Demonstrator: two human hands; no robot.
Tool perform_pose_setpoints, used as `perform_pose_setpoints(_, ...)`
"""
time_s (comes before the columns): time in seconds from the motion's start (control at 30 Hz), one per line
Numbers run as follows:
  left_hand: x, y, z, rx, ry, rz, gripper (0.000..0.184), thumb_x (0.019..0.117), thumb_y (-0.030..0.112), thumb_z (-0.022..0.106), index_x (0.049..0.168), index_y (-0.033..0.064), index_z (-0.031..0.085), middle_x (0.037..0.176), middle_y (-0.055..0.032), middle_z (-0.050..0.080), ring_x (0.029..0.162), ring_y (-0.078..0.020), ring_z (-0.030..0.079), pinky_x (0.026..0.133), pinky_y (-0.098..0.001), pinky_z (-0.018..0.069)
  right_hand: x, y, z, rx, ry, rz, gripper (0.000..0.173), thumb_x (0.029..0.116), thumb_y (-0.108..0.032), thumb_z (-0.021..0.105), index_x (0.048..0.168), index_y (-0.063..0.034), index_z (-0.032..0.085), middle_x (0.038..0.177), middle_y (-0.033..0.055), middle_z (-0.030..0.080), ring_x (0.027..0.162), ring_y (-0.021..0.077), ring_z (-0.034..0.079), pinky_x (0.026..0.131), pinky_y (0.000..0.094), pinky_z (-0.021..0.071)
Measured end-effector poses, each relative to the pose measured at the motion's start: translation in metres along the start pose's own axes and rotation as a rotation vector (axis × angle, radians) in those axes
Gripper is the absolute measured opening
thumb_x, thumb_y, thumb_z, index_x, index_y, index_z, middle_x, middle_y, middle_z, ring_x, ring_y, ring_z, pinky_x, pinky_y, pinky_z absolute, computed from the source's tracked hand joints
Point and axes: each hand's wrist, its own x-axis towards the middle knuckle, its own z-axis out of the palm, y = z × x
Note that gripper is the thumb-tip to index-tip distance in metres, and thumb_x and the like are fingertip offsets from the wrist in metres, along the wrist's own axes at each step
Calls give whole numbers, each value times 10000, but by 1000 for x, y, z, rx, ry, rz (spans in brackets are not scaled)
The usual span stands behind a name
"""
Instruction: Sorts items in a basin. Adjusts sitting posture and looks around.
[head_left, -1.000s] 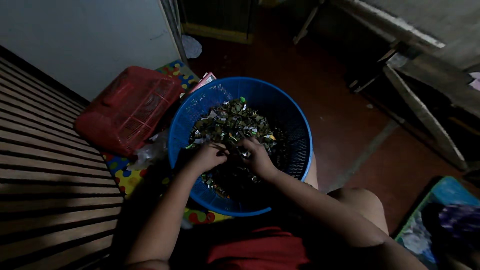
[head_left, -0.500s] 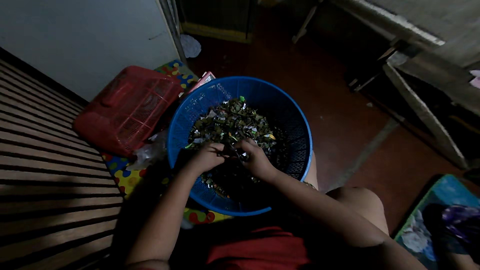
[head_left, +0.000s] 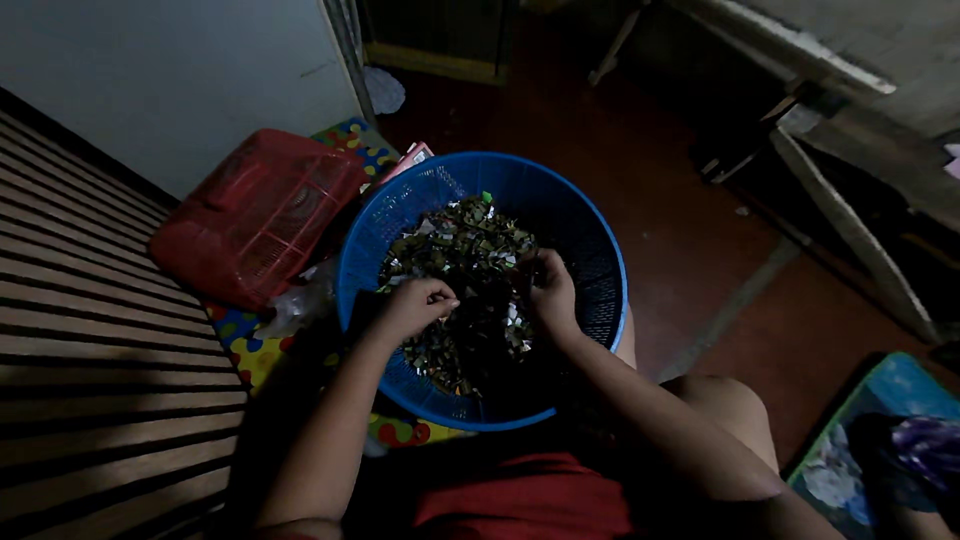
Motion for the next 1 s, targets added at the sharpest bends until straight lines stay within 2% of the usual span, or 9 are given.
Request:
perform_pose_setpoints(0.13, -2, 3, -4, -21, 96, -37, 148, 996, 182, 689, 1028, 42, 727, 914, -78, 723, 813, -149, 699, 814, -372, 596, 4, 10, -4, -182, -206, 131, 479, 887, -222, 801, 1282, -62, 582, 1070, 142, 683, 970, 288, 669, 832, 489, 570)
perform_pose_setpoints(0.2, -1, 1, -3, -25, 121, -43, 149, 993, 183, 695, 1019, 40, 726, 906, -81, 723, 802, -156, 702, 805, -381, 600, 0, 10, -1, -360, -299, 82, 482, 867, -217, 806, 1270, -33, 616, 1139, 173, 675, 1129, 366, 609, 972, 547, 506)
perform_pose_setpoints(0.27, 0, -2, -3, -16, 148, -72, 159, 992, 206, 699, 1024, 52, 728, 908, -72, 728, 806, -154, 710, 808, -388, 609, -6, 11, 3, -525, -320, -25, 385, 891, -207, 755, 1219, -33, 655, 1131, 167, 697, 1181, 400, 590, 1032, 570, 462)
perform_pose_setpoints(0.4, 0, 0, -4, -7, 186, -116, 170, 993, 218, 700, 1041, 57, 724, 920, -70, 732, 820, -165, 708, 805, -404, 599, -10, 11, 6, -648, -378, -116, 318, 923, -204, 671, 1202, -54, 678, 1139, 155, 702, 1198, 413, 580, 1001, 599, 461)
perform_pose_setpoints(0.57, 0, -2, -4, -3, 215, -101, 181, 997, 220, 695, 1021, 43, 722, 880, -75, 726, 775, -160, 700, 773, -389, 600, -11, 8, 5, -646, -362, -159, 361, 874, -194, 725, 1201, -49, 675, 1123, 164, 698, 1177, 424, 584, 997, 599, 464)
perform_pose_setpoints(0.63, 0, 0, -4, -1, 201, -121, 187, 997, 226, 696, 1027, 43, 721, 895, -85, 730, 798, -176, 707, 794, -410, 599, -11, 6, 3, -584, -347, -170, 446, 847, -262, 800, 1215, -47, 667, 1139, 161, 692, 1207, 418, 564, 1033, 597, 442)
perform_pose_setpoints(0.73, 0, 1, -4, 1, 181, -127, 189, 998, 223, 694, 1036, 40, 722, 912, -98, 729, 820, -193, 713, 812, -428, 599, -12, 1, 3, -538, -325, -173, 545, 852, -412, 808, 1228, -44, 666, 1145, 157, 696, 1208, 404, 574, 1030, 583, 455)
perform_pose_setpoints(0.83, 0, 0, -3, 19, 170, -124, 194, 995, 227, 698, 1044, 40, 724, 927, -106, 731, 829, -202, 715, 815, -441, 601, -13, -1, 4, -552, -297, -163, 528, 868, -447, 791, 1200, -50, 685, 1072, 151, 717, 1111, 387, 632, 957, 572, 507)
perform_pose_setpoints(1.0, 1, 2, -3, 31, 159, -121, 180, 995, 209, 696, 1041, 37, 723, 927, -108, 726, 816, -197, 708, 804, -428, 598, -12, -8, 0, -602, -339, -31, 346, 935, -354, 733, 1162, -94, 716, 988, 170, 719, 972, 372, 688, 867, 572, 538)
